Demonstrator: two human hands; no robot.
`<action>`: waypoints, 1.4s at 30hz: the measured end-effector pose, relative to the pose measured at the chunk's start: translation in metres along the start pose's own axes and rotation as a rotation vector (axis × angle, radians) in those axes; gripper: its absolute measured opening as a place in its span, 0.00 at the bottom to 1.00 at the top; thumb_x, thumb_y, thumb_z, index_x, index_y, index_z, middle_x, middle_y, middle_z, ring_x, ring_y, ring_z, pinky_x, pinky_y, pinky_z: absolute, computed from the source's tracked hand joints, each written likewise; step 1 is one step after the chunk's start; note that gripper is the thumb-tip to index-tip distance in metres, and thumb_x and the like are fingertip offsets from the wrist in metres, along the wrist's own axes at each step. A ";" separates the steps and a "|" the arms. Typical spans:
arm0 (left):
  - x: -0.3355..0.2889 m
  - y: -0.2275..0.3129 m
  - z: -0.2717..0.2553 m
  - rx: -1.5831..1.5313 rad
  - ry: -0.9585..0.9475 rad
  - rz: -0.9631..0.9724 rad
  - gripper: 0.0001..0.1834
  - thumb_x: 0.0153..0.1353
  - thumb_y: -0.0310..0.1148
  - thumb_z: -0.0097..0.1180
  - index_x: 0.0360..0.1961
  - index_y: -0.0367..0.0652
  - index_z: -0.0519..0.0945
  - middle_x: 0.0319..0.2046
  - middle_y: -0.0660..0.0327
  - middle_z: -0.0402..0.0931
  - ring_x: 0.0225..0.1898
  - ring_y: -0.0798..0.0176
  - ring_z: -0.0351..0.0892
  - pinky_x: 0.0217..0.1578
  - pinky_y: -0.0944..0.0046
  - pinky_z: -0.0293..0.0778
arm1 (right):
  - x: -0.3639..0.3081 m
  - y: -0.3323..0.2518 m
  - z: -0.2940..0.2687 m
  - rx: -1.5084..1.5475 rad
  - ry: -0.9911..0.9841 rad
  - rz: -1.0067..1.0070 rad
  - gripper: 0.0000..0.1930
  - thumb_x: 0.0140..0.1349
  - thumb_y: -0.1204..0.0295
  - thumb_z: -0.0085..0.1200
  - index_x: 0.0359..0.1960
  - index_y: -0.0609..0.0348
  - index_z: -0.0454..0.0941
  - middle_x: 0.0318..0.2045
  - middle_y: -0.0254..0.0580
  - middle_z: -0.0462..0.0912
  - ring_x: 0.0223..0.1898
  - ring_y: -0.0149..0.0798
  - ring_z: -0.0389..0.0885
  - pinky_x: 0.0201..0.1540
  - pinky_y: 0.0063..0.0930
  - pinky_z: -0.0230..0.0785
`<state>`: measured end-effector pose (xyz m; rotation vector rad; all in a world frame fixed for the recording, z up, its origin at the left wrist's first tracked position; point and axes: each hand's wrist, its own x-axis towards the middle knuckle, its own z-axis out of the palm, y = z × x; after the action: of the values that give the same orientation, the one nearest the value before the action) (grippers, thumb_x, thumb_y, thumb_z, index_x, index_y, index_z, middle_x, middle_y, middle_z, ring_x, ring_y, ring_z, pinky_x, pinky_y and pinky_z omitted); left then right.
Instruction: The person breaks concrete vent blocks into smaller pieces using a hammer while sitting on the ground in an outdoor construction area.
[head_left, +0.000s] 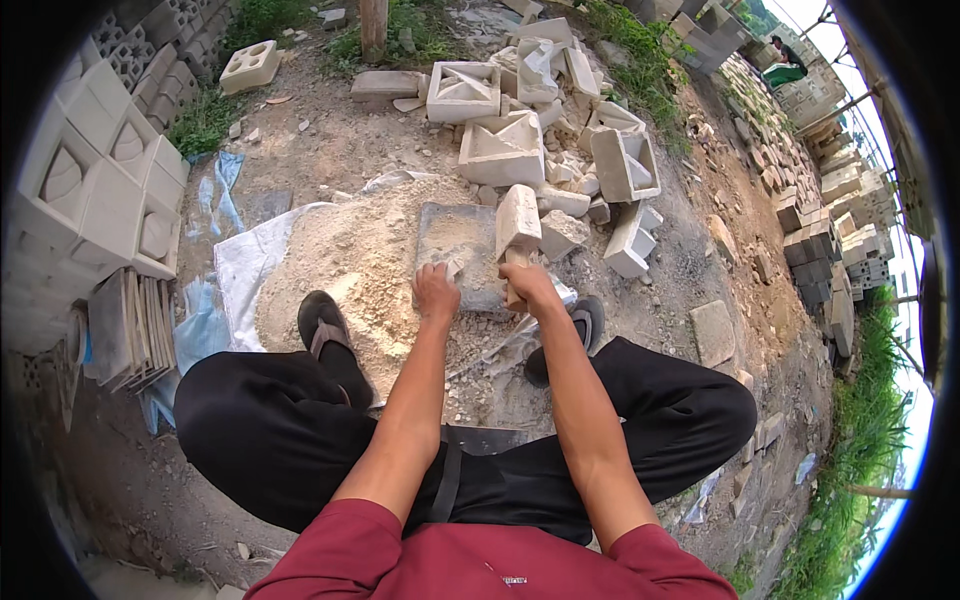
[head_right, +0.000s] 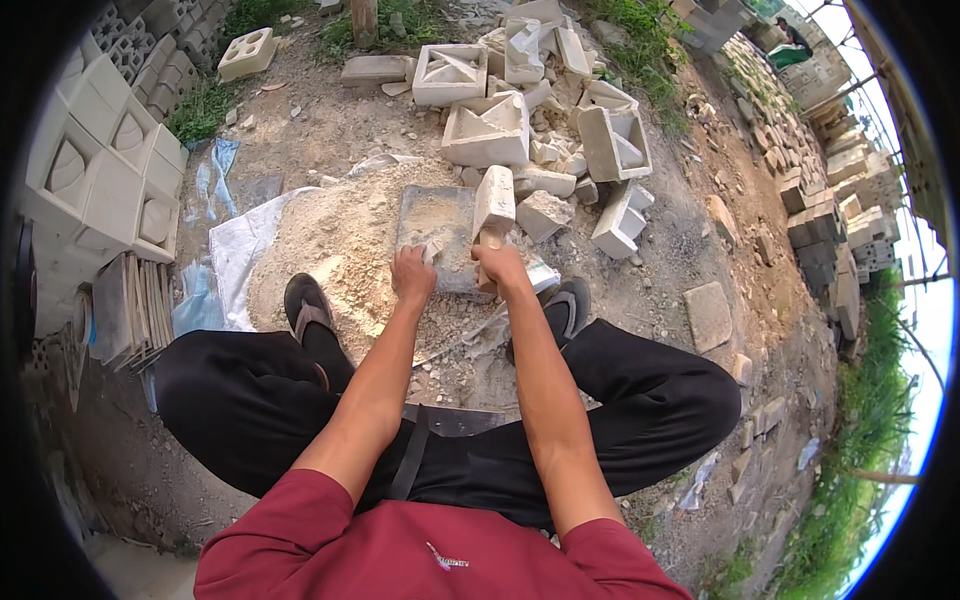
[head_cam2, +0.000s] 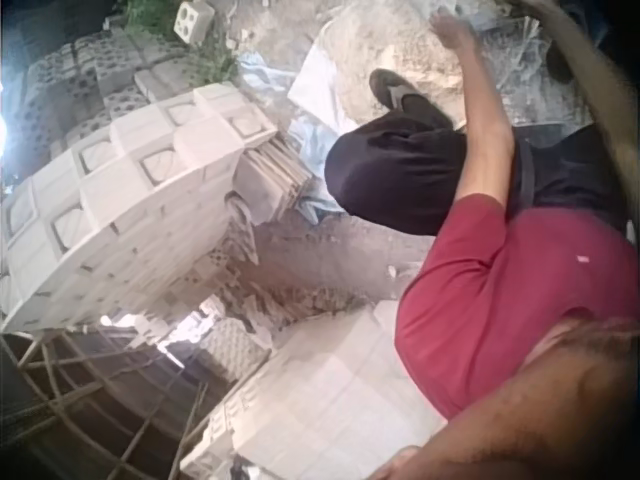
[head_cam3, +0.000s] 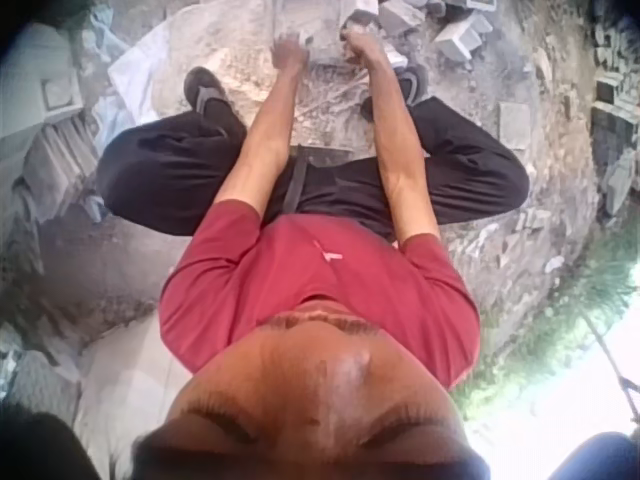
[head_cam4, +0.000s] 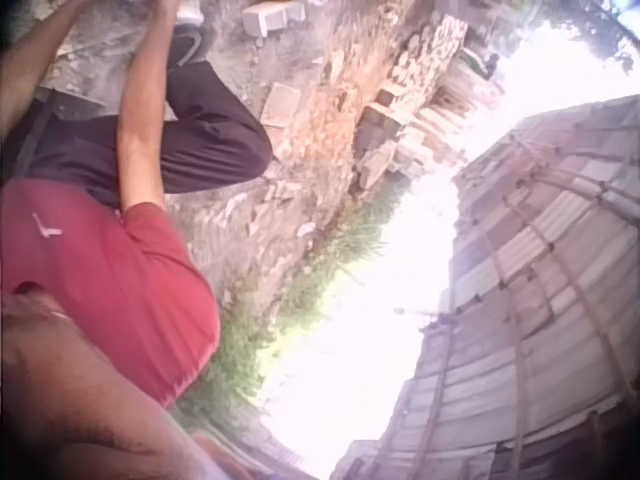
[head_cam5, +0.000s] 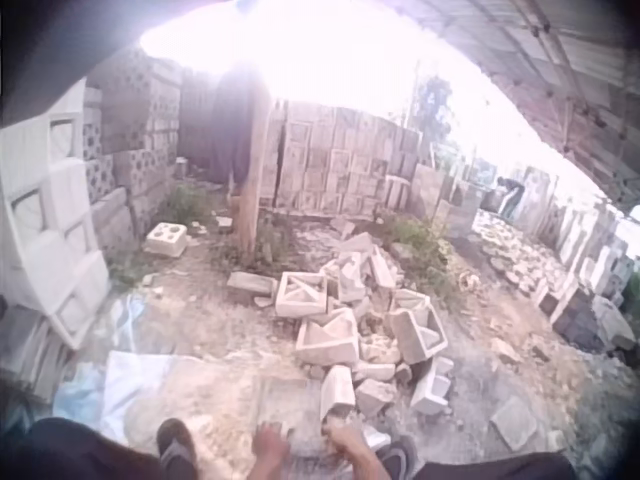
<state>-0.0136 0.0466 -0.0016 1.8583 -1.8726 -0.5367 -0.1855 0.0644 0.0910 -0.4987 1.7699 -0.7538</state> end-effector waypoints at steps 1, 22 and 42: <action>-0.006 0.004 0.000 -0.013 -0.022 -0.008 0.18 0.52 0.30 0.54 0.46 0.43 0.80 0.43 0.54 0.74 0.52 0.50 0.70 0.55 0.53 0.63 | 0.004 0.013 0.003 -0.092 0.084 -0.082 0.20 0.46 0.64 0.61 0.29 0.77 0.78 0.27 0.59 0.82 0.23 0.45 0.83 0.27 0.35 0.76; 0.000 0.012 -0.007 -0.194 0.202 -0.024 0.19 0.55 0.31 0.56 0.48 0.39 0.78 0.44 0.51 0.73 0.51 0.46 0.70 0.54 0.50 0.66 | -0.006 0.085 0.038 -0.626 0.383 -0.338 0.16 0.48 0.65 0.62 0.24 0.71 0.78 0.20 0.47 0.81 0.18 0.38 0.80 0.22 0.34 0.74; 0.008 -0.019 -0.024 -0.213 0.332 -0.116 0.20 0.54 0.31 0.55 0.49 0.38 0.76 0.47 0.50 0.72 0.53 0.45 0.69 0.55 0.49 0.65 | -0.015 -0.008 0.047 -0.246 -0.103 -0.018 0.17 0.46 0.64 0.61 0.26 0.72 0.80 0.21 0.58 0.82 0.21 0.48 0.84 0.26 0.36 0.77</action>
<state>0.0155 0.0395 0.0074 1.7953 -1.4428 -0.4161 -0.1363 0.0568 0.0973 -0.7062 1.7724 -0.5147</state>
